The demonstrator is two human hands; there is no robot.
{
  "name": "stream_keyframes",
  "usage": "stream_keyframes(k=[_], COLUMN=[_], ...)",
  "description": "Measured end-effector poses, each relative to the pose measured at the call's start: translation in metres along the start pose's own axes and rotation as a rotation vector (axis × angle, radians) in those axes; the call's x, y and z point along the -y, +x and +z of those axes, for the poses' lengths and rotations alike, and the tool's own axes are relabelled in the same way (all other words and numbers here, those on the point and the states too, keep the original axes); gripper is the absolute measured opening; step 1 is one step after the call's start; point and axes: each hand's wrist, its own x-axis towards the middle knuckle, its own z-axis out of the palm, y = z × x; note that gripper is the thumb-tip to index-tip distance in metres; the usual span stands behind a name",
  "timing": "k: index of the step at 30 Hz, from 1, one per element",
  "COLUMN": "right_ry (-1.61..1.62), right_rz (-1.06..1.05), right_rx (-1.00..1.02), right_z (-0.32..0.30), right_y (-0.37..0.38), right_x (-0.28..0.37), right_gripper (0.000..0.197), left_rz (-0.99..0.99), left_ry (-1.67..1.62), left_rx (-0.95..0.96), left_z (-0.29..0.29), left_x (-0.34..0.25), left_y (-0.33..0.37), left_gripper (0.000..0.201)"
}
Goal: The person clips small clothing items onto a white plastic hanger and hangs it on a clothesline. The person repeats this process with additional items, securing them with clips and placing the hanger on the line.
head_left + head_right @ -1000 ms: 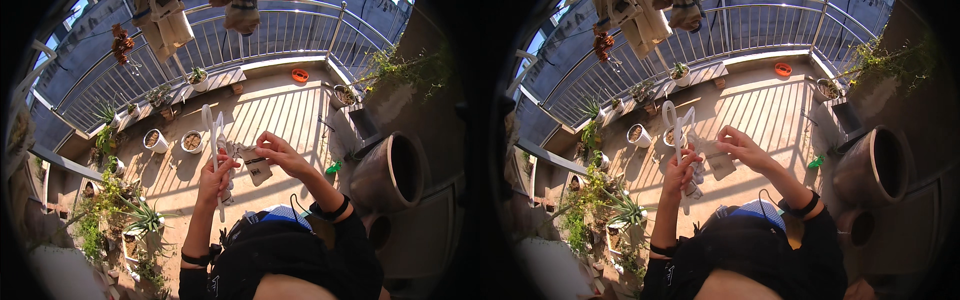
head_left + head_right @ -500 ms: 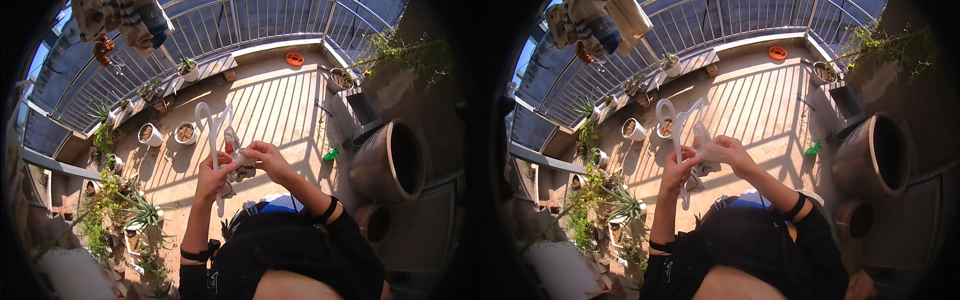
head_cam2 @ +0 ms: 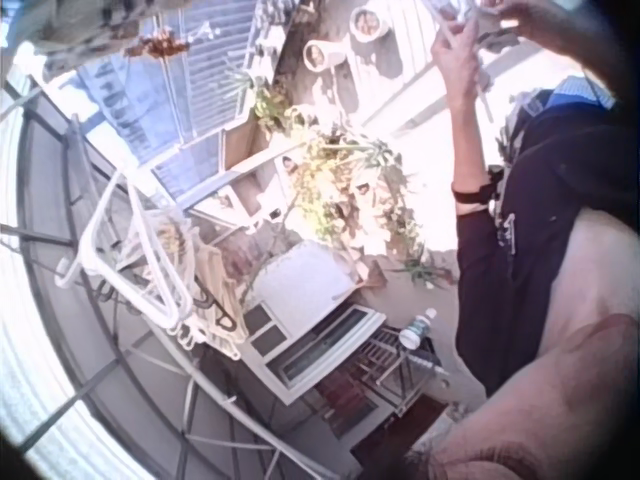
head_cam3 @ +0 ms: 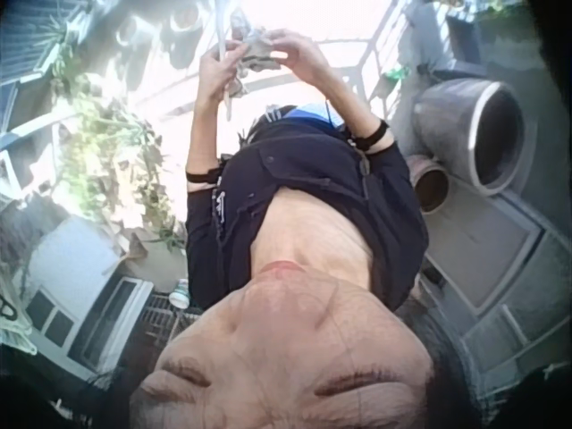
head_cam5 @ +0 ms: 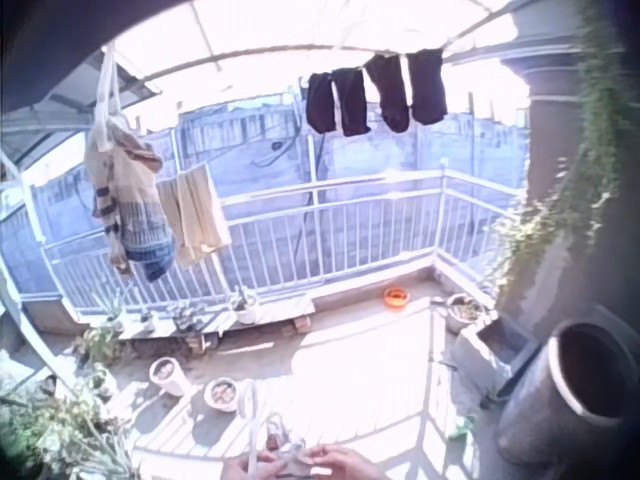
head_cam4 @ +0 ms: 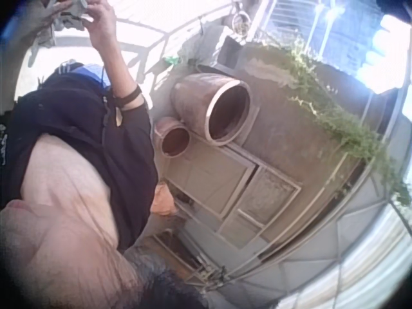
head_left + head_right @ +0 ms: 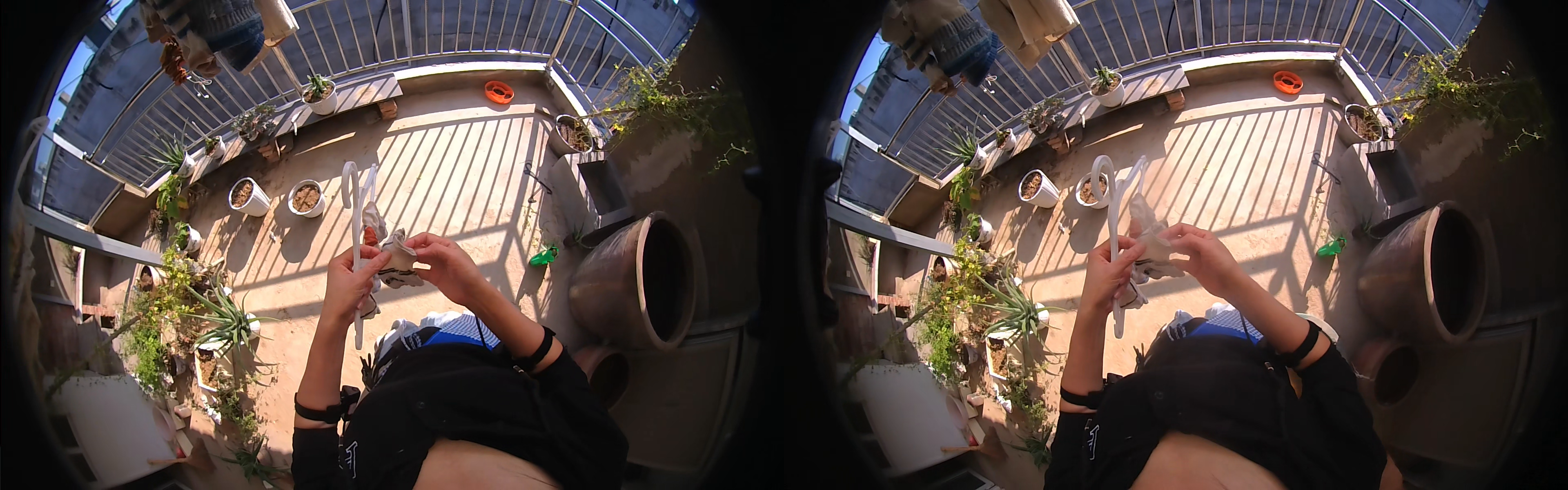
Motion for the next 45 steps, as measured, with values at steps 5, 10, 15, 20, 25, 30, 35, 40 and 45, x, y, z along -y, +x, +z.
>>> stream_keyframes(k=[5, 10, 15, 20, 25, 30, 35, 40, 45], right_ry=[0.036, -0.072, -0.319, -0.405, -0.281, -0.102, -0.027, 0.126, 0.317], right_rz=[0.044, 0.028, -0.168, -0.207, -0.152, -0.16, -0.066, 0.17, 0.427], right_rx=[0.013, -0.044, -0.056, -0.081, -0.094, -0.027, -0.017, 0.004, 0.094], right_z=[-0.007, -0.005, -0.006, -0.014, -0.025, -0.025, -0.028, -0.022, -0.014], right_y=[0.0, 0.003, 0.006, 0.008, 0.005, 0.007, 0.009, 0.017, 0.021], right_x=[-0.001, -0.005, -0.011, -0.006, 0.009, 0.001, -0.005, -0.021, -0.033], right_gripper=[0.016, 0.015, 0.014, 0.014, 0.015, 0.014, 0.014, 0.012, 0.033], left_rz=[-0.004, 0.005, -0.013, 0.065, 0.012, 0.024, 0.03, 0.016, 0.056], left_ry=[0.053, 0.084, 0.079, 0.1, -0.041, -0.149, -0.225, -0.3, -0.225], left_rx=[-0.03, -0.018, -0.07, -0.074, -0.084, 0.002, 0.052, 0.086, 0.102], left_z=[0.004, 0.006, 0.012, 0.009, -0.005, -0.015, -0.022, -0.023, -0.025], left_x=[0.005, 0.012, 0.022, 0.022, 0.014, 0.02, 0.028, 0.031, 0.031], left_y=[-0.002, 0.001, 0.005, 0.006, 0.001, 0.004, 0.009, 0.009, 0.006], left_gripper=[0.018, 0.014, 0.008, 0.013, 0.014, 0.013, 0.011, 0.01, 0.01])
